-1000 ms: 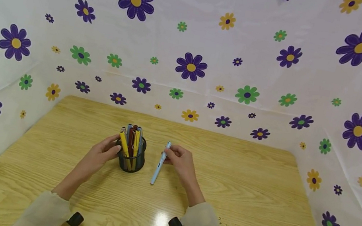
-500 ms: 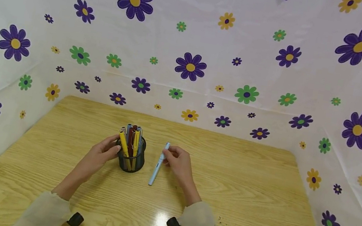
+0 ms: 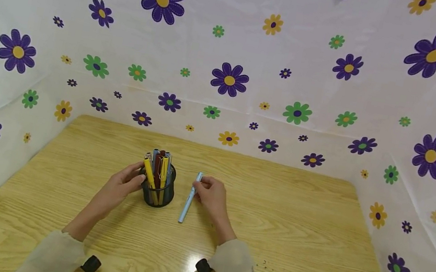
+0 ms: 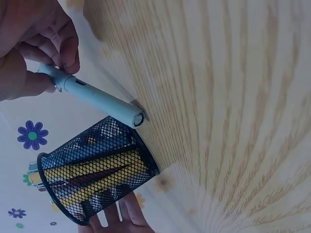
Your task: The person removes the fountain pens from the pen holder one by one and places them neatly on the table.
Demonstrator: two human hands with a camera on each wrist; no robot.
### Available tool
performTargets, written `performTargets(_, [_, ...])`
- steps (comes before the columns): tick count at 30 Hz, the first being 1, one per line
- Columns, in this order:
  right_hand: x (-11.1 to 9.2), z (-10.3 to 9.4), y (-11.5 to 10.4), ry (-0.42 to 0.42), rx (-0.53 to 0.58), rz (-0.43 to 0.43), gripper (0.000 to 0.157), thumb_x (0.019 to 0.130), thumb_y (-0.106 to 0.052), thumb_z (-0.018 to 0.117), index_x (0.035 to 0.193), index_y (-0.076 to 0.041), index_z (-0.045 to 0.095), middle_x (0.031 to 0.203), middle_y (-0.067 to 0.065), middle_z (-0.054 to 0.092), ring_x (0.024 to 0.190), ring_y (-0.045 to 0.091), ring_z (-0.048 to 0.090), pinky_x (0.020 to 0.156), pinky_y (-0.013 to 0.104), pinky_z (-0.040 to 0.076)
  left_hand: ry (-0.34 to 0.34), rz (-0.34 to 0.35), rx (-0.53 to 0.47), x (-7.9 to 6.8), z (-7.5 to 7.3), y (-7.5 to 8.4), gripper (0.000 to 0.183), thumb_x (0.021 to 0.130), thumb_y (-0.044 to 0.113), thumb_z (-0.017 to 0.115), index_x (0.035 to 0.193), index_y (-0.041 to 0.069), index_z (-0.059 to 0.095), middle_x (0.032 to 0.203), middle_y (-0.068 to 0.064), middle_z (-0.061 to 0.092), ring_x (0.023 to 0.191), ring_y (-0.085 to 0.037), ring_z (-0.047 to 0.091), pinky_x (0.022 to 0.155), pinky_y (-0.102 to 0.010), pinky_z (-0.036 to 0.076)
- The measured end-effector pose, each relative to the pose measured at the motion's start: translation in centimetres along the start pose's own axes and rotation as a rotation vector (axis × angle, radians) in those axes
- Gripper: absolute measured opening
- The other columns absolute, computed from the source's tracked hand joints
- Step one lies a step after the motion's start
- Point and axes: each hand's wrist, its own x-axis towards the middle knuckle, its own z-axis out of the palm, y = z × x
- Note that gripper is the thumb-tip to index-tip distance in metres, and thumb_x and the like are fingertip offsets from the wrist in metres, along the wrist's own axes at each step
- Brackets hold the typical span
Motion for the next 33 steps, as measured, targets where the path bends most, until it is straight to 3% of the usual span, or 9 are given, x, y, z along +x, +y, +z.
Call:
performTargets(12, [0.2, 0.9, -0.1, 0.046, -0.130, 0.034, 0.024, 0.097, -0.009, 0.071, 0.111, 0.010, 0.073, 0.082, 0.010, 0.075, 0.061, 0.010, 0.062, 0.054, 0.020, 0.051, 0.013, 0.008, 0.013, 0.1, 0.0, -0.4, 0.060, 0.110, 0.027, 0.054, 0.162, 0.007, 0.032, 0.157, -0.026, 0.040, 0.141, -0.040, 0.045, 0.112, -0.048, 0.046])
performTargets(21, [0.2, 1.7, -0.9, 0.090, -0.262, 0.033, 0.023, 0.094, -0.007, 0.070, 0.104, 0.014, 0.074, 0.089, 0.019, 0.076, 0.066, 0.015, 0.069, 0.057, 0.024, 0.057, 0.012, 0.000, 0.017, 0.1, 0.1, -0.4, 0.060, 0.110, 0.026, 0.055, 0.163, 0.009, 0.032, 0.158, -0.024, 0.040, 0.141, -0.038, 0.046, 0.111, -0.047, 0.047])
performTargets(29, [0.3, 2.2, -1.1, 0.096, -0.334, 0.047, 0.017, 0.089, -0.003, 0.064, 0.092, 0.011, 0.073, 0.061, 0.004, 0.061, 0.046, 0.008, 0.043, 0.042, 0.017, 0.034, 0.009, 0.008, 0.017, 0.2, 0.0, -0.5, 0.061, 0.110, 0.027, 0.054, 0.163, 0.007, 0.031, 0.158, -0.026, 0.039, 0.142, -0.040, 0.044, 0.112, -0.048, 0.046])
performTargets(33, [0.6, 2.4, -0.7, 0.101, -0.371, 0.061, 0.030, 0.089, -0.003, 0.063, 0.111, 0.017, 0.070, 0.063, 0.005, 0.061, 0.047, 0.008, 0.045, 0.043, 0.017, 0.035, 0.002, 0.010, 0.004, 0.1, 0.1, -0.3, 0.060, 0.111, 0.026, 0.053, 0.162, 0.007, 0.031, 0.159, -0.025, 0.038, 0.143, -0.040, 0.043, 0.113, -0.048, 0.046])
